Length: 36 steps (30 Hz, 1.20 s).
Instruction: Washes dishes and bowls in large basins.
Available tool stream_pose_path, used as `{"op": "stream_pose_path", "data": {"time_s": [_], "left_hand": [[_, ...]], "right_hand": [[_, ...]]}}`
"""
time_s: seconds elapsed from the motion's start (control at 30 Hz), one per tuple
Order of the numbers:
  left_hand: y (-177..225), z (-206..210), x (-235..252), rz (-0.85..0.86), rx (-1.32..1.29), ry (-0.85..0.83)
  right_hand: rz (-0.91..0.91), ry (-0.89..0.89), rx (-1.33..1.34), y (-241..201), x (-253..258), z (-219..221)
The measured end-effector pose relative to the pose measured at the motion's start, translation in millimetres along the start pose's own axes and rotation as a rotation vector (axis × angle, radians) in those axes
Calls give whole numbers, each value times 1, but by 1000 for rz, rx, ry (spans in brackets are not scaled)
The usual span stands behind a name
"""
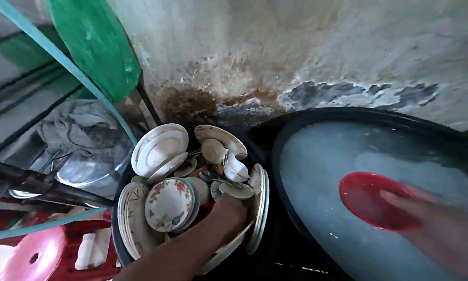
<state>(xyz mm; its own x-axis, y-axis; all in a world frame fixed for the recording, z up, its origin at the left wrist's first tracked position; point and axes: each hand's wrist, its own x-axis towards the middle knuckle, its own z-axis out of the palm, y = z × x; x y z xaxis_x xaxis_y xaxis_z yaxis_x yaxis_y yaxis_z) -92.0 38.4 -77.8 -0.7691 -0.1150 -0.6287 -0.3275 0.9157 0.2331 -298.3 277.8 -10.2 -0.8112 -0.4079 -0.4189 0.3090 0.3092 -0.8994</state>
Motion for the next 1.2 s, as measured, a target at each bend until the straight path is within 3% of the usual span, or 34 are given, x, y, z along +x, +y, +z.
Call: {"op": "stream_pose_path", "data": {"time_s": [0.13, 0.3, 0.4, 0.53, 0.67, 0.77, 0.87, 1.07, 1.2], "left_hand": [[-17, -10, -3, 80, -36, 94], [-21, 3, 7, 5, -74, -7], [-14, -9, 3, 35, -21, -22], [-31, -27, -9, 99, -168, 227], [-43, -53, 1, 146, -160, 202], [-55, -59, 10, 242, -224, 216], [-51, -66, 8, 156, -198, 122], [-54, -64, 10, 102, -49, 136], [-61, -64, 18, 122, 28, 107]], "right_hand": [[-80, -75, 13, -27, -7, 42], [-109, -216, -77, -57, -13, 104], [-233, -254, -301, -64, -15, 136], [-658, -248, -686, -57, -14, 173], [-1066, -97, -842, -45, -13, 193], [-1148, -63, -827, -45, -6, 175], [-1075, 3, -864, -39, 5, 128], [-766, 230, -968, 25, 42, 12], [-581, 247, -1099, 74, 51, -38]]}}
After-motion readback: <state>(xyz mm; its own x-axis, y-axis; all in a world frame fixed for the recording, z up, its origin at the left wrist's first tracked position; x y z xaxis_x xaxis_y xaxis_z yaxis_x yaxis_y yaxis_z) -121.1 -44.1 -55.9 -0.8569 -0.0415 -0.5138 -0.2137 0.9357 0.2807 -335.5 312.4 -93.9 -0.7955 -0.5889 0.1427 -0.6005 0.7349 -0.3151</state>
